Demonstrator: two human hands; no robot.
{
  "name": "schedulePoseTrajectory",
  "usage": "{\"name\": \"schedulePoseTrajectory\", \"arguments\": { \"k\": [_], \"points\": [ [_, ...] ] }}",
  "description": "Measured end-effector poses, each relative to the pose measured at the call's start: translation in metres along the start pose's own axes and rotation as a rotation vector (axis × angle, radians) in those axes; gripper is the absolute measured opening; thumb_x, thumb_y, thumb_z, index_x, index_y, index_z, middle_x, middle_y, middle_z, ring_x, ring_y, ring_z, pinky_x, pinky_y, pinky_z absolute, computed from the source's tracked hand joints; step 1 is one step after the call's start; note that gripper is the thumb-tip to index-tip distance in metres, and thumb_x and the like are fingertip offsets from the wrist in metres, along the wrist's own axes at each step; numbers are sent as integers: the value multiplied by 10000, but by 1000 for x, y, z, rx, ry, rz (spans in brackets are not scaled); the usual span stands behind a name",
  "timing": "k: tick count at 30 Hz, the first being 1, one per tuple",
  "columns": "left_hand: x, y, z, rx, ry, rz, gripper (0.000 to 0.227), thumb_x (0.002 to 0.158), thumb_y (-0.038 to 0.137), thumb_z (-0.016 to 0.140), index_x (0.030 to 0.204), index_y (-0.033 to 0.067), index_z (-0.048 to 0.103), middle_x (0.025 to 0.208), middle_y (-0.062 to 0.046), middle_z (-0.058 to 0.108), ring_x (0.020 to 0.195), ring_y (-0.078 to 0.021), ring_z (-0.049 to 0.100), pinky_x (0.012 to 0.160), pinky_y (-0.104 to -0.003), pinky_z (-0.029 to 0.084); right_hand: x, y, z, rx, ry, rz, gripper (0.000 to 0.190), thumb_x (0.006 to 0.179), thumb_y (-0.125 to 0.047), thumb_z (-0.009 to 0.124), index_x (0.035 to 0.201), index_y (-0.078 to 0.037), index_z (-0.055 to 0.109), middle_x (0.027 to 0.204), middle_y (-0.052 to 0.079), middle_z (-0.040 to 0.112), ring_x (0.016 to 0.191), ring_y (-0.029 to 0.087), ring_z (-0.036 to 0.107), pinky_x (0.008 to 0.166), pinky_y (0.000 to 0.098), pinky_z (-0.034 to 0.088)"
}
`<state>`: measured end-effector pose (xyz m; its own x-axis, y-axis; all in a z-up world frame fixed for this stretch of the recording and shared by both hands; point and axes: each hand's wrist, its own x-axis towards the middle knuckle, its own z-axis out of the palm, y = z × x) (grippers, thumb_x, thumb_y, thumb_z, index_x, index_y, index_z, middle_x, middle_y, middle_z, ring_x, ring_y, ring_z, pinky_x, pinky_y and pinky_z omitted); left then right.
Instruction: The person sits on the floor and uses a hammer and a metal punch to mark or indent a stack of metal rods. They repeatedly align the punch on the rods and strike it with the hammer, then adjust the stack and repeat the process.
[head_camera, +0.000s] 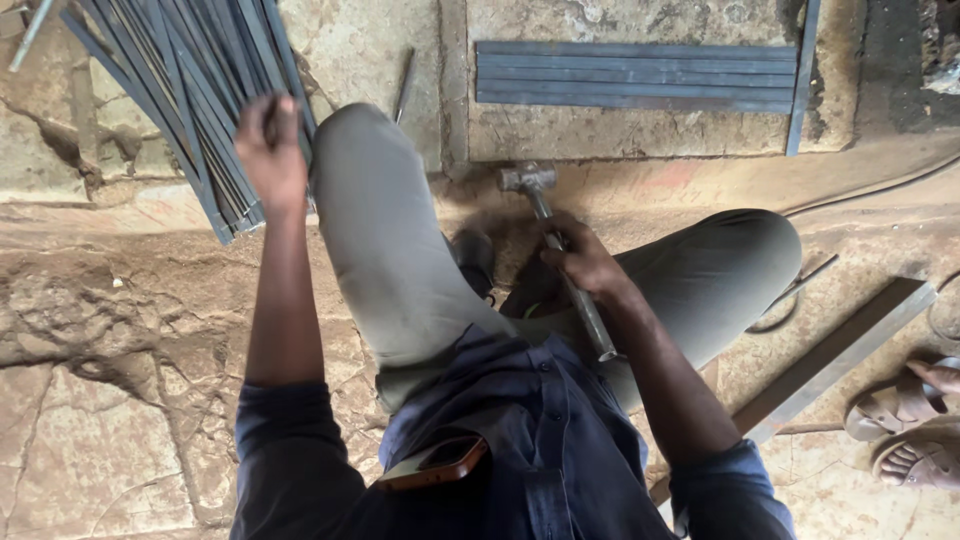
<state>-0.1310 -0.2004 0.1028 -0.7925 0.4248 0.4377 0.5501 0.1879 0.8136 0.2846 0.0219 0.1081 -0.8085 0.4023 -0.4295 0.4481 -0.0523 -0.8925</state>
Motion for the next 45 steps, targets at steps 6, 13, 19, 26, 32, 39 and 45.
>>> {"name": "schedulePoseTrajectory", "arguments": {
  "k": [6, 13, 19, 26, 32, 39, 45],
  "points": [
    [53, 41, 98, 267, -339, -17, 177, 1008, 184, 728, 1178, 150, 692, 1048, -48, 762, 873, -158, 758, 744, -333, 634, 52, -31, 2, -76, -68, -178, 462, 816, -5, 664, 1277, -33, 656, 1167, 123, 704, 1100, 240, 652, 955, 369, 517],
    [50, -15, 155, 844, -865, -365, 412, 945, 475, 760, 1138, 121, 677, 1105, -135, 738, 1054, -333, 701, 900, -498, 542, 79, -7, 19, -294, 4, -145, 611, 849, -52, 748, 1429, -106, 561, 1359, 154, 638, 1163, 253, 636, 974, 405, 544],
    [49, -49, 186, 906, -824, -361, 574, 831, 413, 827, 1203, 38, 602, 1107, -186, 711, 1039, -361, 686, 839, -482, 562, 75, -40, 33, 100, 111, 142, 869, 837, -50, 717, 1591, -206, 314, 1248, 196, 583, 970, 248, 635, 820, 401, 565],
    [59, -36, 201, 399, -722, -608, 270, 990, 195, 667, 1196, 57, 559, 1136, -151, 731, 971, -273, 740, 769, -452, 622, 80, -51, 33, 353, 124, 261, 776, 898, -142, 672, 1587, -173, 315, 1065, 134, 666, 941, 190, 624, 821, 347, 530],
    [67, -9, 236, -696, -199, -938, 262, 1002, 53, 571, 1245, 53, 473, 1050, -151, 773, 872, -290, 808, 683, -390, 674, 87, -55, 31, 385, 131, 384, 776, 930, -199, 649, 1617, -190, 290, 929, 108, 625, 735, 156, 603, 607, 315, 520],
    [42, -43, 287, -832, -108, -838, 516, 1007, 27, 636, 1396, 61, 300, 1120, -164, 672, 976, -329, 784, 820, -498, 710, 104, -42, 35, 450, 82, 405, 796, 933, -209, 669, 1613, -132, 264, 933, 98, 611, 663, 144, 599, 500, 299, 512],
    [46, -35, 293, -740, -88, -829, 756, 961, 119, 601, 1500, 152, 72, 1060, -159, 681, 899, -301, 764, 773, -479, 712, 107, -40, 34, 372, 75, 523, 815, 923, -257, 687, 1615, -140, 272, 952, 117, 646, 667, 150, 599, 524, 304, 524]
  ]
}}
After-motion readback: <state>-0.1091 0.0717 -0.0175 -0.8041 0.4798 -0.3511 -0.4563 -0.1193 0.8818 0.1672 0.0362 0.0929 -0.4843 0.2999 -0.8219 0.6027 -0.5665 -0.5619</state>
